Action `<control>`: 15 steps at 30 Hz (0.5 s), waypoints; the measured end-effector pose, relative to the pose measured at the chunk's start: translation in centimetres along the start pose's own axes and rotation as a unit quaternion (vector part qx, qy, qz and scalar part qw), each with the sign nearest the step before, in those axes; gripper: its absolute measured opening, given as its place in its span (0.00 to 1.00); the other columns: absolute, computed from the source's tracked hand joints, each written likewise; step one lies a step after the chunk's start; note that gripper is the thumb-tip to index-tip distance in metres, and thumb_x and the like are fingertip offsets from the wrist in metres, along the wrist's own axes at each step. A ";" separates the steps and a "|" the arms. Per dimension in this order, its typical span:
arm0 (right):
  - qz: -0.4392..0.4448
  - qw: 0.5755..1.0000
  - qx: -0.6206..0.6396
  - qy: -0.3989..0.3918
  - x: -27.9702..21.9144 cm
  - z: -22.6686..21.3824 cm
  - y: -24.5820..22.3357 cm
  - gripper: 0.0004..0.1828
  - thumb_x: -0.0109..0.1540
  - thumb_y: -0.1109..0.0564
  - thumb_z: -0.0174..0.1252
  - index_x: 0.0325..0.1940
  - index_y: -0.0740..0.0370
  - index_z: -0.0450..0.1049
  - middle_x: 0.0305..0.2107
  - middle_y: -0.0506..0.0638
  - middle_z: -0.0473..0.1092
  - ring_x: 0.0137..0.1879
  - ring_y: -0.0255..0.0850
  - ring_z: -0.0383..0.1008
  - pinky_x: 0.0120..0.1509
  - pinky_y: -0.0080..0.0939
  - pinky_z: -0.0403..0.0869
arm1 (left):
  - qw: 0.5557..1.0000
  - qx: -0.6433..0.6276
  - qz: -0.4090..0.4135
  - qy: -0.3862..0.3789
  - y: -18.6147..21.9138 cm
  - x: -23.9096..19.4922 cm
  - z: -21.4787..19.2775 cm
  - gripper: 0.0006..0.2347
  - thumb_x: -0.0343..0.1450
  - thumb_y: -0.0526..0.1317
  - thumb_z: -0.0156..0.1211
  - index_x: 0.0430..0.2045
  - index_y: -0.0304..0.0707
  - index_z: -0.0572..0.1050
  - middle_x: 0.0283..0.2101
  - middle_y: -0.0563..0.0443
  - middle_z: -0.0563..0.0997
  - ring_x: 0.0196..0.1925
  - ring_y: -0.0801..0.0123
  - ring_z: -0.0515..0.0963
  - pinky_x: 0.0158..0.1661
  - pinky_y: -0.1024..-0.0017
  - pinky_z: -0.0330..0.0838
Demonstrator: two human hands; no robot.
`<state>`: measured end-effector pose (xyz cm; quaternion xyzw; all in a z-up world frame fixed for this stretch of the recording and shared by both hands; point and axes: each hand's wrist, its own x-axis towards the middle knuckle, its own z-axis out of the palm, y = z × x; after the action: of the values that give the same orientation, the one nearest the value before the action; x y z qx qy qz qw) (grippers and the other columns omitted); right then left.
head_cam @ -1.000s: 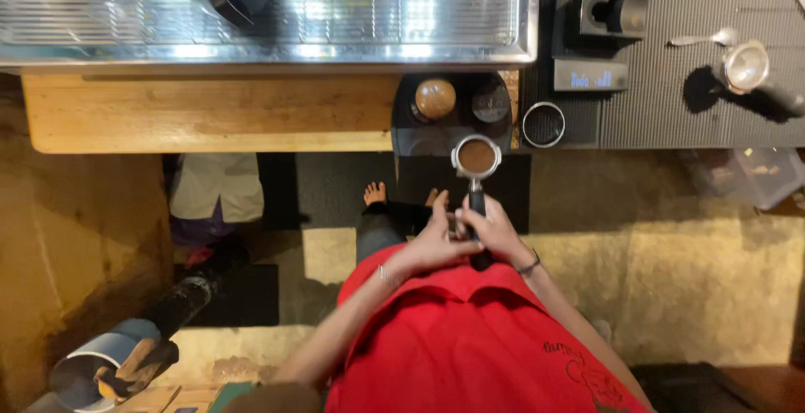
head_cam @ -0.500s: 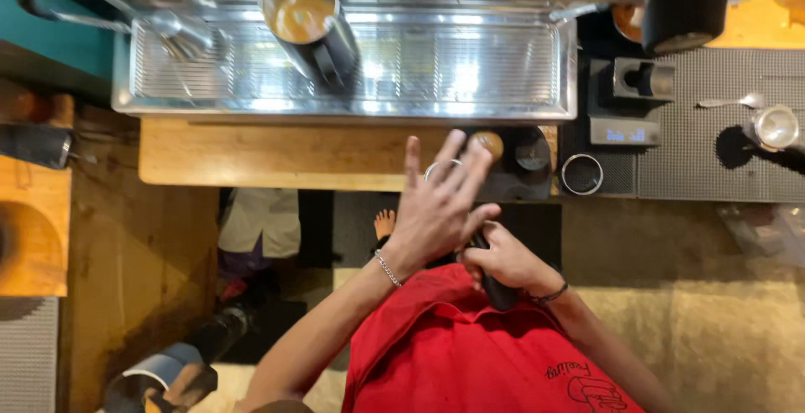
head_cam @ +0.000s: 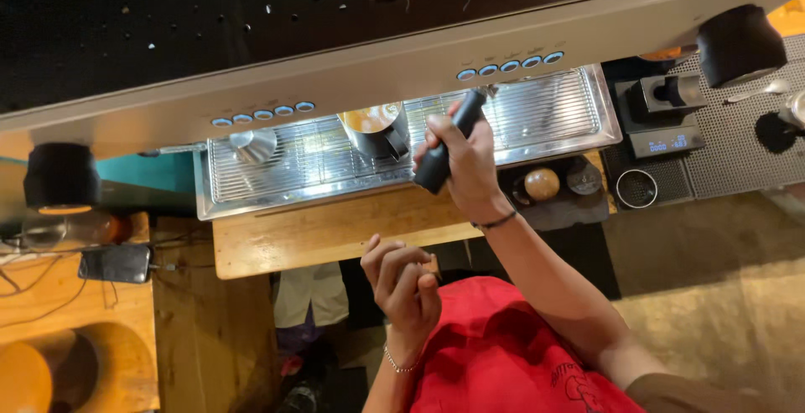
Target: The person prepares espresso by dosing coffee grounds into a portafilter using a scale, tamping the grounds with a tamper, and locking the portafilter into the espresso machine. They repeat this process for a second dose, cleaning the portafilter between uses.
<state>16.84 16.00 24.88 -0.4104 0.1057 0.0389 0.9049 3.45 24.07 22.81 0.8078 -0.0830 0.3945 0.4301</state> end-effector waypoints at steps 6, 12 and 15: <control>-0.092 0.986 -0.136 -0.016 1.1 3.4 1.0 0.13 0.55 0.58 0.54 0.29 0.59 0.54 0.10 0.53 0.64 0.17 0.43 0.70 0.27 0.42 0.73 | 0.998 -0.010 -0.058 0.001 -2.1 -0.5 -1.8 0.17 0.74 0.49 0.34 0.20 0.39 0.65 0.26 0.50 0.71 0.33 0.64 0.68 0.49 0.63 0.63; 0.012 0.991 -0.116 -0.071 0.9 0.5 -0.8 0.14 0.55 0.62 0.51 0.35 0.57 0.51 0.18 0.53 0.57 0.16 0.48 0.67 0.21 0.50 0.73 | 0.997 -0.003 0.072 0.009 -1.9 5.3 -1.1 0.06 0.70 0.40 0.50 0.28 0.37 0.70 0.33 0.49 0.74 0.41 0.60 0.70 0.48 0.63 0.65; 0.031 0.990 -0.128 -0.053 0.3 0.8 -2.2 0.13 0.53 0.64 0.51 0.33 0.58 0.53 0.14 0.51 0.60 0.16 0.45 0.68 0.19 0.42 0.69 | 0.979 0.124 0.158 -0.031 -0.1 10.1 0.9 0.09 0.67 0.42 0.64 0.35 0.40 0.77 0.42 0.45 0.74 0.48 0.54 0.73 0.58 0.55 0.55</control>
<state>17.63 15.16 26.93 -0.5169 0.0643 0.1016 0.8475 10.78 25.50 29.63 0.8435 -0.1736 0.4394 0.2555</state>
